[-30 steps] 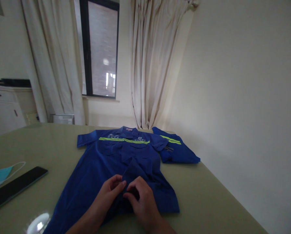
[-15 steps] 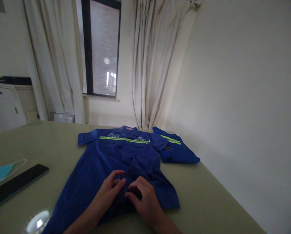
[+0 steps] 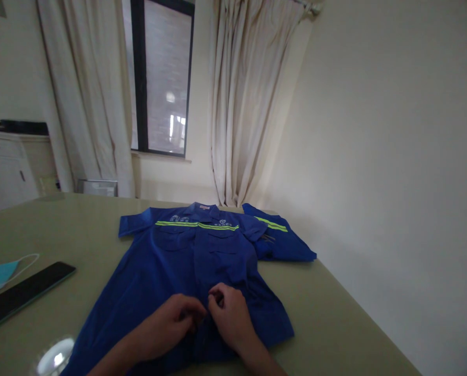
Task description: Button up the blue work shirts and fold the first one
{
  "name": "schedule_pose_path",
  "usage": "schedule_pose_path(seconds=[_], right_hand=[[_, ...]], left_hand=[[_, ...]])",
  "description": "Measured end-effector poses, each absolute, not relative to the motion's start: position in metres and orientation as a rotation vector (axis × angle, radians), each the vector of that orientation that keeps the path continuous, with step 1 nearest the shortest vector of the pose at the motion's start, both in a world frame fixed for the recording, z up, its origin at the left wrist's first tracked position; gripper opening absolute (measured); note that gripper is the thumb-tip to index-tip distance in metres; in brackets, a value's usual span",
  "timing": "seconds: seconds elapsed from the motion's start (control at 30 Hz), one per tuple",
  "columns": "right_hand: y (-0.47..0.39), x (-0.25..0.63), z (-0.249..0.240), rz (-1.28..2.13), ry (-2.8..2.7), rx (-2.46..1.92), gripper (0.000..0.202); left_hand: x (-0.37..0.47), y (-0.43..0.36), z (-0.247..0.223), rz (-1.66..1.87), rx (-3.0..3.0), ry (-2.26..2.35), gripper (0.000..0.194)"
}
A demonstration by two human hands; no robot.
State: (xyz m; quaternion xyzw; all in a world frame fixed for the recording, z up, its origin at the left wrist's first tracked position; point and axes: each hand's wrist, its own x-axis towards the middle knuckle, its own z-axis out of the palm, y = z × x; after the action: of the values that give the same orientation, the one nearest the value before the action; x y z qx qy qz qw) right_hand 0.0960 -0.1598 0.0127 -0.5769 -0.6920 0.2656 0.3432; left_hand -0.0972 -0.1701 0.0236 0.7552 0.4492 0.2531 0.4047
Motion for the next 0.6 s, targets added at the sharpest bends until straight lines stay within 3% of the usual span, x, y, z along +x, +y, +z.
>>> schedule_pose_path(seconds=[0.1, 0.2, 0.37, 0.43, 0.6], right_hand=[[-0.156, 0.097, 0.016, 0.789, -1.706, -1.404, 0.021], [-0.156, 0.094, 0.017, 0.821, -1.666, -1.409, 0.021], [-0.160, 0.091, 0.014, 0.659, -1.861, -1.588, 0.022], [-0.159, 0.092, 0.011, 0.617, -1.900, -1.637, 0.024], [-0.150, 0.095, 0.007, 0.555, -1.901, -1.717, 0.026]], left_hand=[[-0.089, -0.159, 0.015, 0.812, 2.068, 1.362, 0.033], [-0.083, -0.152, 0.003, 0.773, 2.181, 1.520, 0.030], [-0.081, -0.145, -0.014, 0.838, 2.234, 1.327, 0.058], [-0.081, -0.143, -0.017, 0.890, 2.204, 1.367, 0.053], [-0.083, -0.144, -0.015, 0.931, 2.260, 1.488, 0.017]])
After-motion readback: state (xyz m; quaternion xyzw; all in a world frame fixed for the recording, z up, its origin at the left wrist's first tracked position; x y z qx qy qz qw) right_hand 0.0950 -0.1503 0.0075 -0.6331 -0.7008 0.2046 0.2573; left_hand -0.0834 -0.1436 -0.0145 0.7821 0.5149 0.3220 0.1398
